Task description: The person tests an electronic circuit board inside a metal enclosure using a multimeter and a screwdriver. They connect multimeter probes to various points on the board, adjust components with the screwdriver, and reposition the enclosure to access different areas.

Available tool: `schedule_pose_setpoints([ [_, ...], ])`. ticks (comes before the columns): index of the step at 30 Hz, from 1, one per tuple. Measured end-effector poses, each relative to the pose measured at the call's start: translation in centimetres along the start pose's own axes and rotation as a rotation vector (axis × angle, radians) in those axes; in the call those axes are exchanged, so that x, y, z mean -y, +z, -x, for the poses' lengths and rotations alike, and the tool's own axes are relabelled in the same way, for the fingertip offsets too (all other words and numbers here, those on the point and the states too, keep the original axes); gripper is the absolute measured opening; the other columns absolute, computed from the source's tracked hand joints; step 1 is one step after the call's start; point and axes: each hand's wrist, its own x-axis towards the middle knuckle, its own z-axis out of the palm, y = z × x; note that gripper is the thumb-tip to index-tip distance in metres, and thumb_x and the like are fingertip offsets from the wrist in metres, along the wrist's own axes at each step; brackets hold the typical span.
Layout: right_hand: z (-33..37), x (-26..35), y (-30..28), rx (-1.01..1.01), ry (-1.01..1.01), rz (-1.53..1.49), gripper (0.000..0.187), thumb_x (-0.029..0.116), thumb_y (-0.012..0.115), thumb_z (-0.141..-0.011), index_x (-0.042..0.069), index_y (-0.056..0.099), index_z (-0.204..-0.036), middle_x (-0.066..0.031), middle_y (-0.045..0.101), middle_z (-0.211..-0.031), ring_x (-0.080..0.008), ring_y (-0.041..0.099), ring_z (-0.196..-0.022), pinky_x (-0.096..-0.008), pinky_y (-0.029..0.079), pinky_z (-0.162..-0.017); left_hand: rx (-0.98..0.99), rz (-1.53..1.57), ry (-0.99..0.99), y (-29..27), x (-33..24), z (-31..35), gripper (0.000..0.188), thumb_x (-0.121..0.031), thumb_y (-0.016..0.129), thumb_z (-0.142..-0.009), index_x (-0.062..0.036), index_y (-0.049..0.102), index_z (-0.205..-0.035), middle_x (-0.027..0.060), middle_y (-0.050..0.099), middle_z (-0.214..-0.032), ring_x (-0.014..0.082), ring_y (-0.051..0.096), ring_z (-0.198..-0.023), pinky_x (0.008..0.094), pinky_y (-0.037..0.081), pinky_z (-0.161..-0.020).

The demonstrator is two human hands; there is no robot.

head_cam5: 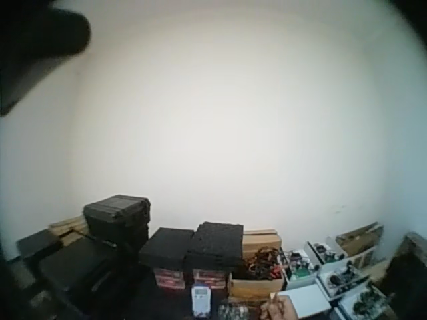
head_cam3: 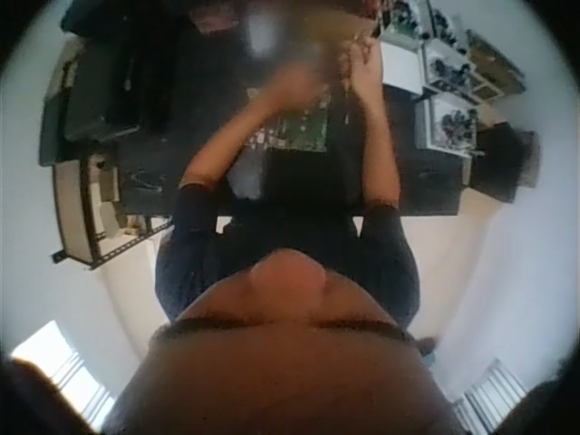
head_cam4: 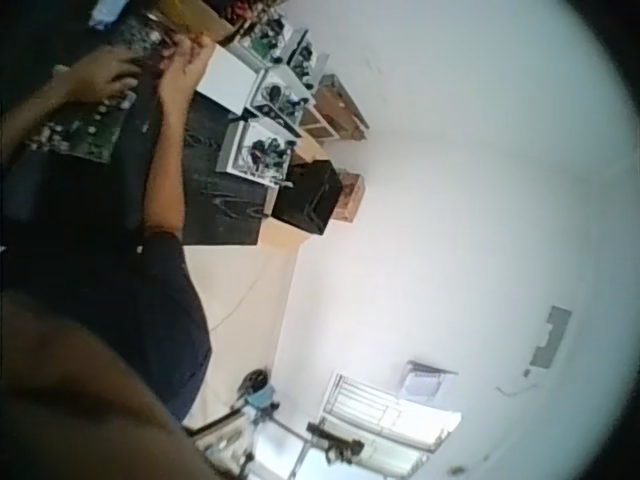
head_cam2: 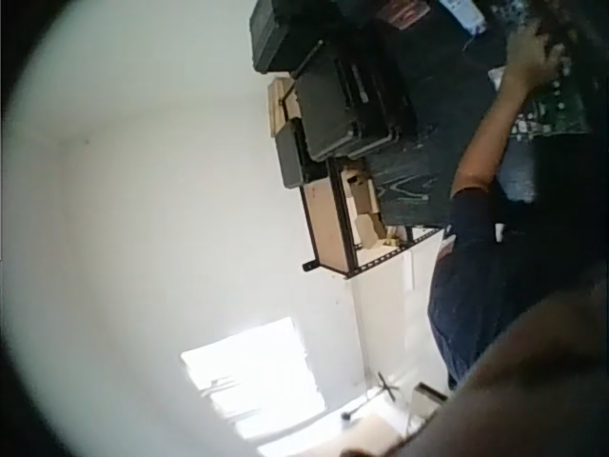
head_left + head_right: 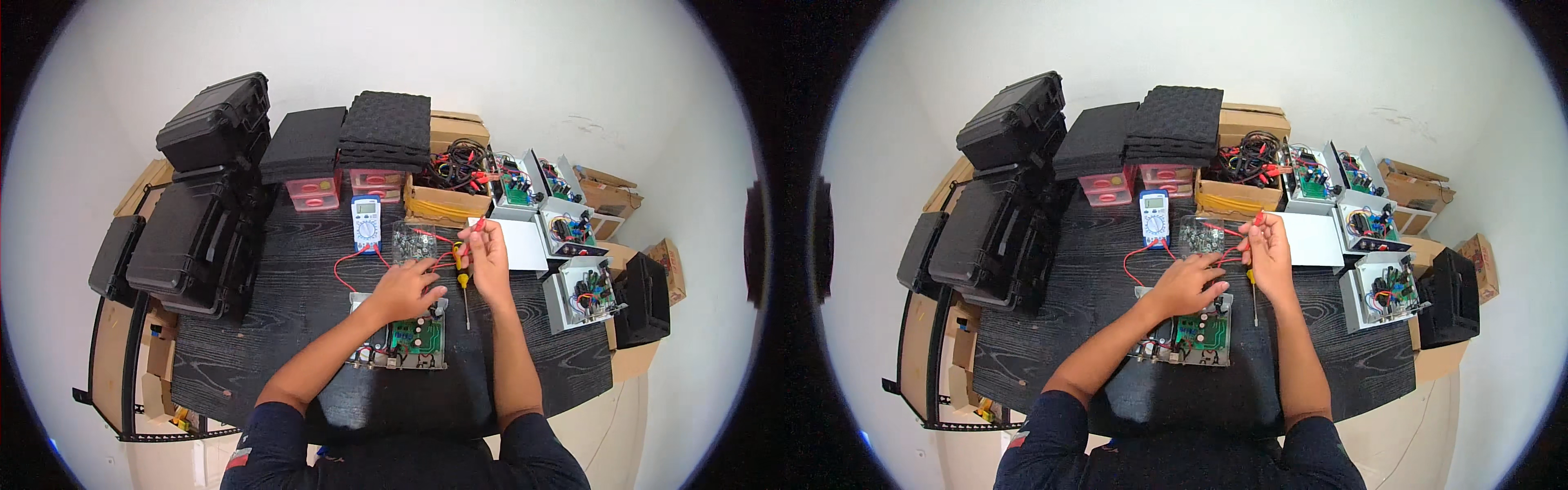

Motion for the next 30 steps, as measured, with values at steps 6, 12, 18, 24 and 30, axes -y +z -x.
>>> schedule_pose_setpoints([
  [6,0.6,0.8,-0.1,-0.166,-0.1,-0.029,0.029,0.012,0.057,-0.11,0.006,0.043,-0.135,-0.011,0.064,-0.108,-0.0192,0.073,-0.09,-0.0295,0.062,-0.07,-0.001,0.202,-0.047,-0.3,0.5,-0.1,0.031,-0.025,0.065,-0.1,-0.0004,0.076,-0.116,0.0192,0.072,-0.118,0.0381,0.07,-0.109,0.0468,0.056,-0.096],
  [12,-0.1,-1.8,-2.5,-0.176,-0.07,0.153,0.018,0.007,0.055,-0.11,0.003,0.063,-0.125,-0.0077,0.068,-0.114,-0.0195,0.075,-0.098,-0.0302,0.064,-0.074,-0.231,0.307,-0.055,-3.5,0.0,1.0,0.019,-0.014,0.07,-0.097,-0.0028,0.076,-0.112,0.0148,0.073,-0.109,0.0333,0.074,-0.095,0.041,0.06,-0.08],
  [18,0.2,-0.2,-1.4,-0.203,-0.106,0.597,0.035,-0.001,0.063,-0.098,0.003,0.066,-0.132,-0.0095,0.074,-0.097,-0.0134,0.074,-0.087,-0.0282,0.059,-0.072,-0.548,0.53,-0.182,-3.2,3.3,2.5,0.021,0.0,0.066,-0.101,-0.0005,0.074,-0.12,0.0077,0.07,-0.099,0.0125,0.069,-0.078,0.0265,0.056,-0.068],
  [24,0.3,-0.6,-3.3,-0.19,-0.018,0.762,0.017,0.012,0.075,-0.096,0.002,0.078,-0.109,-0.0024,0.064,-0.064,-0.0091,0.056,-0.056,-0.0292,0.047,-0.056,-0.776,0.838,-0.349,-4.5,5.8,2.8,0.044,-0.007,0.057,-0.109,-0.0023,0.047,-0.151,0.0018,0.061,-0.093,0.0083,0.065,-0.072,0.0231,0.052,-0.062],
  [30,0.3,-0.2,-3.5,-0.112,0.165,0.539,0.019,0.018,0.075,-0.1,-0.001,0.078,-0.099,0.0074,0.054,-0.062,-0.0009,0.041,-0.057,-0.0247,0.032,-0.051,-0.731,0.762,-0.542,-6.3,11.4,4.7,0.01,-0.014,0.049,-0.112,-0.0041,0.053,-0.113,0.0055,0.067,-0.084,0.0089,0.058,-0.059,0.0252,0.048,-0.049],
])
